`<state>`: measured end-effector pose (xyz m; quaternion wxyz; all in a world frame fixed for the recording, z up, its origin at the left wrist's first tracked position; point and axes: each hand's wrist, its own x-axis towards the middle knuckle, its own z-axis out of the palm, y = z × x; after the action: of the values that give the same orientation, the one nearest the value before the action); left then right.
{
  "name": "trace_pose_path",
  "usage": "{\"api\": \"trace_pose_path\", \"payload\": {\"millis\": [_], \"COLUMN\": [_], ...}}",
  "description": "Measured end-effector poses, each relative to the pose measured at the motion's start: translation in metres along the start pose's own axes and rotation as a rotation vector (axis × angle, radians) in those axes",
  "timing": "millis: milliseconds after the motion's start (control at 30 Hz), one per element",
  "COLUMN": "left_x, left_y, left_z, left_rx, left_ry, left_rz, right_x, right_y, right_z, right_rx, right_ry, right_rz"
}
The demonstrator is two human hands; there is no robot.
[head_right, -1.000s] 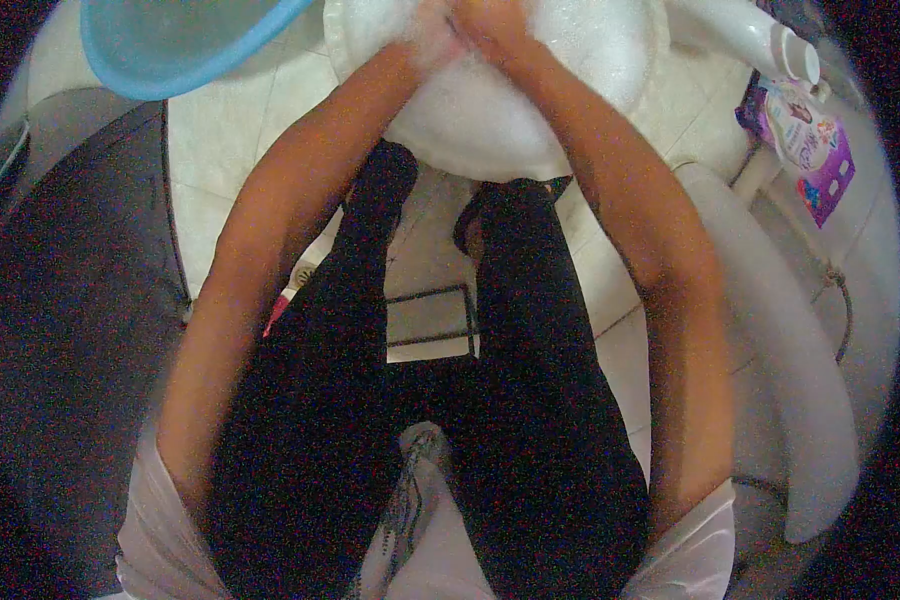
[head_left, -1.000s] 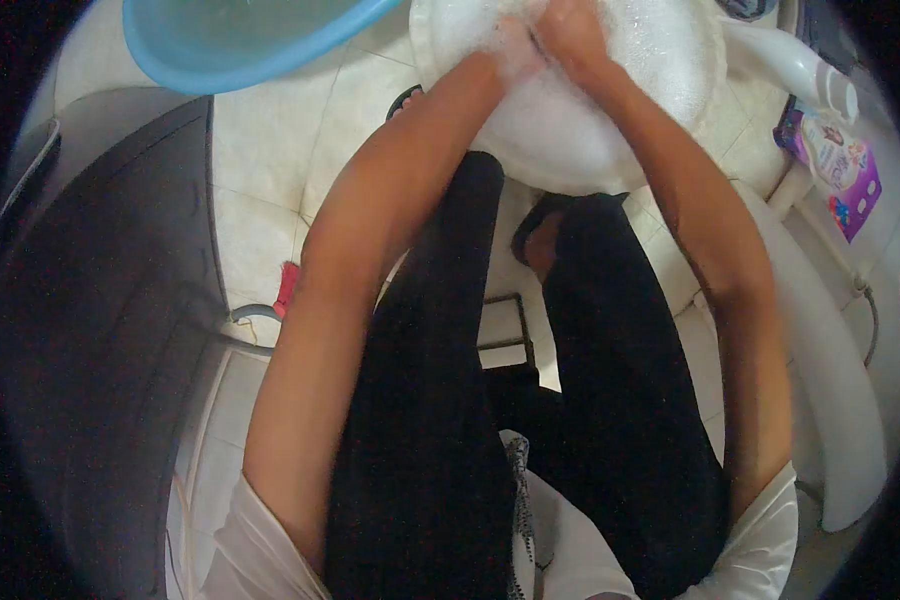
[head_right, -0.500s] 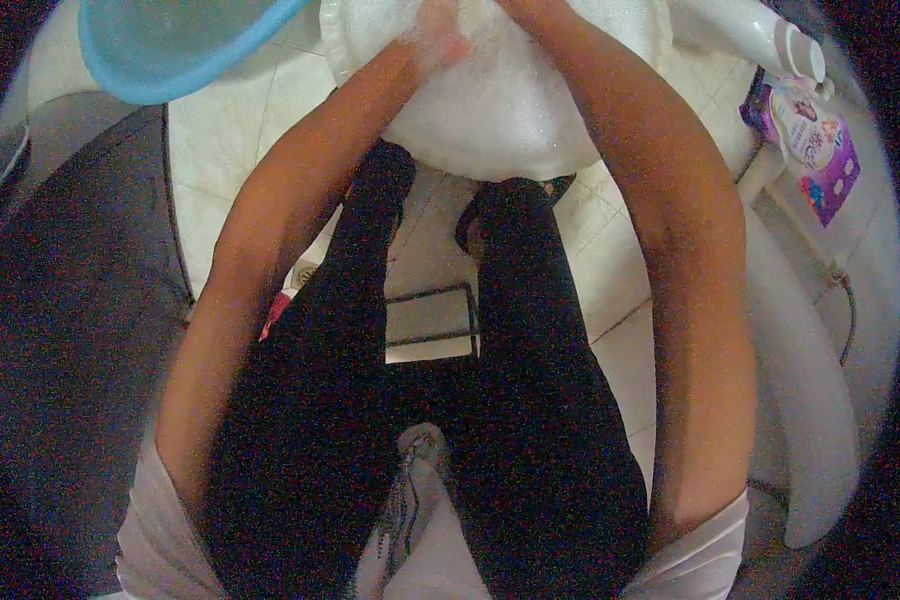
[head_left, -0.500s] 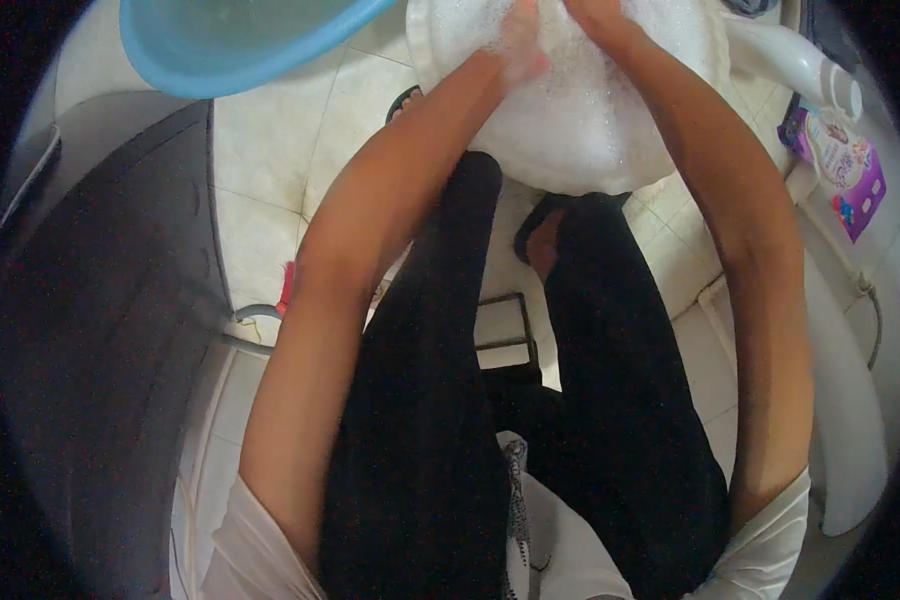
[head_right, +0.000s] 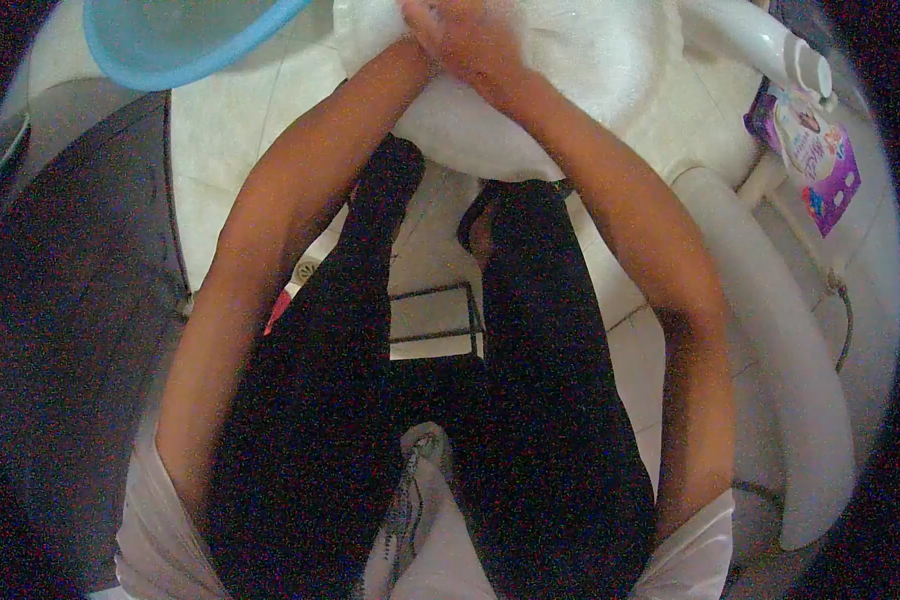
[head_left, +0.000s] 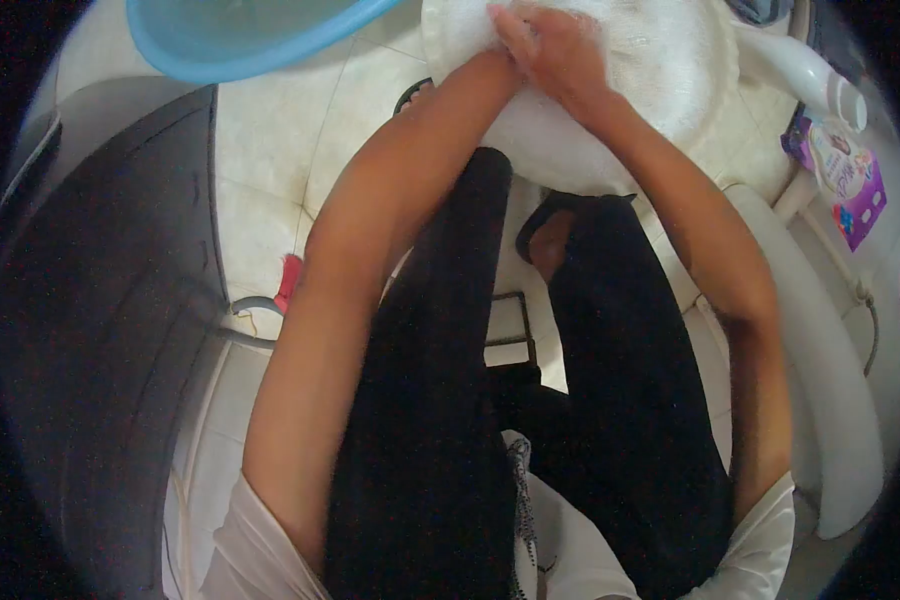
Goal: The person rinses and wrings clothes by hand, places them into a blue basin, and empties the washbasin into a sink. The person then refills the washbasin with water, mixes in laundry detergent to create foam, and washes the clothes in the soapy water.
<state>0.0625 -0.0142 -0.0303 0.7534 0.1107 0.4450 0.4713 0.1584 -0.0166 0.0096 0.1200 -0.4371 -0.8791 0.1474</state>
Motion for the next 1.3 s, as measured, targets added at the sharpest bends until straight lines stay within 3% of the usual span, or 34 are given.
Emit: {"api": "trace_pose_path", "payload": {"millis": [133, 200, 233, 300, 333, 467, 533, 600, 667, 733, 800, 1000, 1233, 1300], "left_x": [0.012, 0.013, 0.012, 0.011, 0.012, 0.013, 0.011, 0.005, -0.001, -0.003, 0.001, 0.016, 0.017, 0.018], "left_y": [0.0, 0.0, -0.001, 0.0, 0.0, -0.001, -0.002, -0.002, -0.002, -0.003, -0.005, -0.003, -0.006, -0.006], "left_z": [0.011, 0.011, 0.013, 0.013, 0.014, 0.012, 0.01, 0.005, -0.005, -0.006, -0.001, 0.005, 0.008, 0.006], "left_rx": [0.005, 0.007, 0.005, 0.0, -0.006, -0.032, -0.047, -0.067, -0.082, -0.083, -0.084, -0.085, -0.102, -0.117], "left_ry": [0.001, 0.0, -0.003, -0.007, -0.008, -0.013, -0.015, -0.012, -0.017, -0.004, 0.003, 0.005, -0.005, -0.002], "left_rz": [0.003, 0.004, -0.004, -0.009, -0.012, -0.015, -0.012, -0.013, -0.022, -0.021, -0.02, -0.021, -0.028, -0.023], "right_x": [0.032, 0.054, 0.057, 0.068, 0.066, 0.051, 0.033, 0.019, 0.008, 0.001, 0.004, 0.056, 0.061, 0.045], "right_y": [0.06, 0.069, 0.088, 0.146, 0.149, 0.109, 0.043, 0.006, -0.028, -0.023, 0.006, 0.089, 0.123, 0.057], "right_z": [0.04, 0.027, 0.039, 0.075, 0.074, 0.056, 0.0, -0.009, -0.019, -0.015, 0.001, 0.048, 0.085, 0.041], "right_rx": [0.075, 0.137, 0.139, -0.154, -0.198, -0.159, -0.288, -0.272, -0.175, -0.061, -0.444, -0.017, -0.239, -0.156], "right_ry": [0.215, 0.238, 0.24, -0.114, -0.054, 0.192, -0.036, -0.161, -0.105, -0.04, 0.027, 0.162, 0.247, -0.134], "right_rz": [-0.071, 0.165, 0.173, 0.251, 0.176, 0.212, -0.017, 0.064, 0.085, 0.102, -0.231, -0.004, 0.056, 0.166]}}
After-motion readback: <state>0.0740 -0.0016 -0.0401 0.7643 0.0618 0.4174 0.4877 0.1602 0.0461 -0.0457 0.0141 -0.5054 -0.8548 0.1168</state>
